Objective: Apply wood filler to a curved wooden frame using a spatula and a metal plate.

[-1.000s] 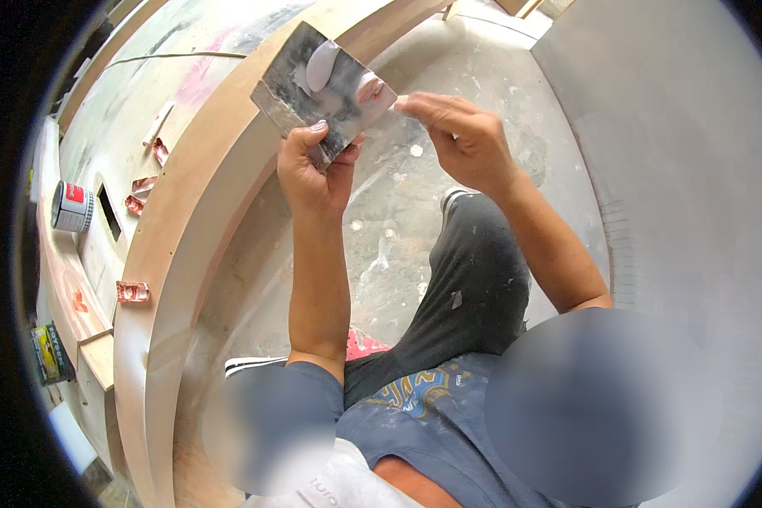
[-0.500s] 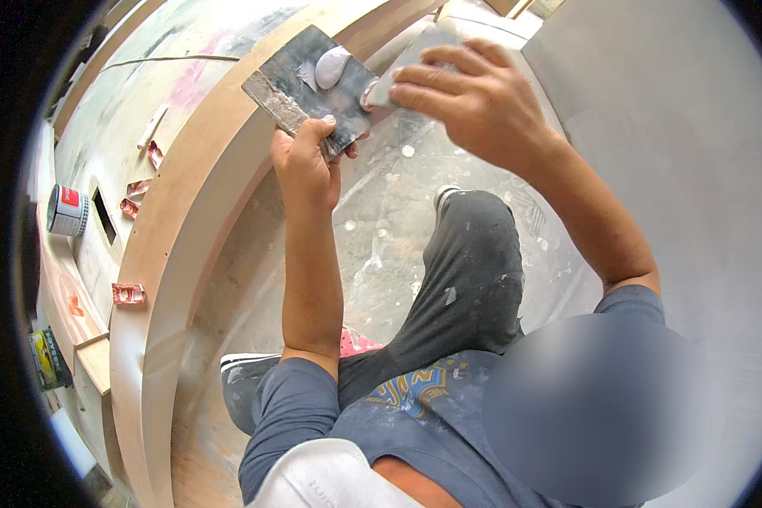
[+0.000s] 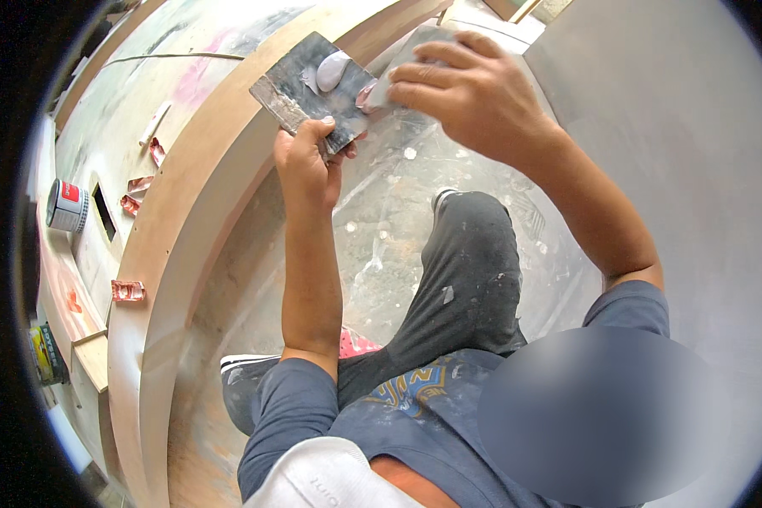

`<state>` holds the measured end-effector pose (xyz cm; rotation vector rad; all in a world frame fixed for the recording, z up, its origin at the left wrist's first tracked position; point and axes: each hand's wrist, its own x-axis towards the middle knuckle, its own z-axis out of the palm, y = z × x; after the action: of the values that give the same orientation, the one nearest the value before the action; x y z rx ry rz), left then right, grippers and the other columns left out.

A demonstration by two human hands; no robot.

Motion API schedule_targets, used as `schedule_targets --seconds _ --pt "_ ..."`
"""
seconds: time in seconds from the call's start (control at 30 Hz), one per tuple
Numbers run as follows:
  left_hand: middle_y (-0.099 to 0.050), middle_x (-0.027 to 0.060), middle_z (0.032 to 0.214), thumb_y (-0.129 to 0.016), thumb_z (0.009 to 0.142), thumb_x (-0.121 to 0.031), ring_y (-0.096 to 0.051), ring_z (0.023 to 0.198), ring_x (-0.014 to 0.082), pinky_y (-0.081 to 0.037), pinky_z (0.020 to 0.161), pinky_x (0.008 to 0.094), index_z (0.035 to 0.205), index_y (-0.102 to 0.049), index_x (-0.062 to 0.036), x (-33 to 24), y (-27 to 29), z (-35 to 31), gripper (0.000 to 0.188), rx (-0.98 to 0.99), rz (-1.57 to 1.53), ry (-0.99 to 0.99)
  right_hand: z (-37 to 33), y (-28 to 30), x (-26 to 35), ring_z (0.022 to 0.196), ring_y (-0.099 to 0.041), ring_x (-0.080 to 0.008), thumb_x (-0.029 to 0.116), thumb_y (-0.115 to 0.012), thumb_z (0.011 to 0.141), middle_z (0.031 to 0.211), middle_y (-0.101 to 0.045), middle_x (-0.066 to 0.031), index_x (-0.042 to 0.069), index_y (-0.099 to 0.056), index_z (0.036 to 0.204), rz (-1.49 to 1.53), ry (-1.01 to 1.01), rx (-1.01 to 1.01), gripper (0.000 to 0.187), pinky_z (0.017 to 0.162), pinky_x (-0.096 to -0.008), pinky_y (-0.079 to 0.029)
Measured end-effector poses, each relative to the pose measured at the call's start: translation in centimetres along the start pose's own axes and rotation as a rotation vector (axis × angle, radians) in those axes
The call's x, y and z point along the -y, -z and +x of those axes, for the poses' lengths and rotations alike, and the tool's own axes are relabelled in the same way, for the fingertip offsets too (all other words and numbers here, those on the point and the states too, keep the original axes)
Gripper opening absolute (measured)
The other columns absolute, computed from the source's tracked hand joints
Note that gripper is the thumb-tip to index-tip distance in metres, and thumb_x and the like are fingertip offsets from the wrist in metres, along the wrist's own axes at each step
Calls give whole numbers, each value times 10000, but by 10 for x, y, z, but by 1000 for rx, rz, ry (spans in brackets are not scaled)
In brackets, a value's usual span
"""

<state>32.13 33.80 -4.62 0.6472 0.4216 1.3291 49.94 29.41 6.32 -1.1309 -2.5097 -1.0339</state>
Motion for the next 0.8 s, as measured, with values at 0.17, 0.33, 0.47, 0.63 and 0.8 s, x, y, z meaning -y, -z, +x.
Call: schedule_targets --seconds 0.17,0.33,0.47,0.63,0.8 --pt "-583 162 759 -468 746 -12 -614 601 254 -462 456 303 931 -454 78 3 0 -1 206 14 -23 -5 6 -10 4 970 -597 -144 47 -618 743 986 -661 46 188 -674 910 63 11 8 226 892 -326 -423" --pt "-563 133 730 -495 732 25 -594 559 240 -451 437 318 895 -450 46 -2 5 4 171 -83 -120 57 -4 -7 -2 1008 -585 -140 47 -608 754 1025 -653 41 208 -672 958 52 -20 -75 267 870 -316 -438" --pt "-574 141 742 -488 739 10 -605 572 249 -446 434 315 890 -457 47 -7 5 3 159 -46 -173 64 -4 -7 5 990 -591 -142 58 -610 760 1020 -653 46 216 -674 948 44 -3 -2 254 876 -322 -435" --pt "-576 141 749 -478 742 14 -607 570 242 -440 424 308 912 -452 49 -4 1 0 176 42 -82 33 1 -10 18 1020 -585 -168 21 -622 714 1011 -657 39 198 -673 947 77 -57 -3 297 895 -359 -426" --pt "-579 145 765 -468 749 25 -604 567 238 -441 421 299 945 -454 53 -1 0 -3 198 1 -55 -39 4 -8 17 1019 -579 -155 101 -605 778 1011 -656 28 186 -673 927 105 -75 8 185 903 -340 -416"
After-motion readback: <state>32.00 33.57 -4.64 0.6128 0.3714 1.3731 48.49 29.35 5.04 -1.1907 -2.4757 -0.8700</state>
